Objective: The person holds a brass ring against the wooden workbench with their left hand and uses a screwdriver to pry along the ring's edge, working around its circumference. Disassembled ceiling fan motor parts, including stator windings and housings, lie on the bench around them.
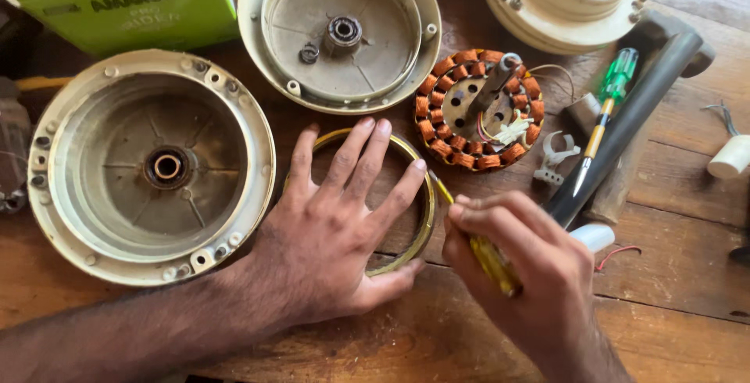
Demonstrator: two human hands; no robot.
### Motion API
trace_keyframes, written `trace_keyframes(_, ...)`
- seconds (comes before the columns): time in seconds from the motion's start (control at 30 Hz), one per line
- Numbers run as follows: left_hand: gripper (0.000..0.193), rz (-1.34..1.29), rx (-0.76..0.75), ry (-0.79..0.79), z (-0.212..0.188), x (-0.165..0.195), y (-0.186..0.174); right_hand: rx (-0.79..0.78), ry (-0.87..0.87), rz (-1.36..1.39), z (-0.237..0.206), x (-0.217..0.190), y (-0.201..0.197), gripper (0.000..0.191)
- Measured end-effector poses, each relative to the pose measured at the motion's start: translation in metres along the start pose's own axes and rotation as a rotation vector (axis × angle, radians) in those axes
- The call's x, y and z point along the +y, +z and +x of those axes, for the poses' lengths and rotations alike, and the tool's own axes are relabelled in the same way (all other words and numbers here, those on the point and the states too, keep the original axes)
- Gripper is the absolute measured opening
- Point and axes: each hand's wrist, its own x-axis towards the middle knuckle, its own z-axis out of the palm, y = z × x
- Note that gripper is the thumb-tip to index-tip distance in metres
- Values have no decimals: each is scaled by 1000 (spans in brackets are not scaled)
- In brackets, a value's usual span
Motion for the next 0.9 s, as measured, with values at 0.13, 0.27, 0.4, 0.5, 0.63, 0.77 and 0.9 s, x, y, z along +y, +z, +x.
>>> trace_keyframes(0.13, 94, 1, 8, -3, 1, 0, 1, 26, -35, -26, -1, 0, 2, 24)
trace_keyframes(0.27, 95, 1, 4, -3, 0, 0, 2, 12, -27, -23, -5, 2, 4, 23)
trace_keyframes(0.4, 93, -5, 19, -14, 0, 1, 2, 38, -1, -50, -7, 1, 4, 20)
trace_keyframes(0.5, 95, 5, 2, -5, 0, 0, 2, 38, 12, -47, -8, 0, 5, 19)
trace_keyframes(0.63, 93, -3, 20, -14, 0, 1, 2, 48, 18, -40, -9, 3, 7, 19)
trace_keyframes(0.77, 92, -5, 17, -7, 0, 2, 3, 68, -23, -30, -12, 6, 8, 20)
trace_keyframes(0.9, 93, -7, 19, -9, -1, 1, 3, 65, -10, -34, -11, 5, 9, 19)
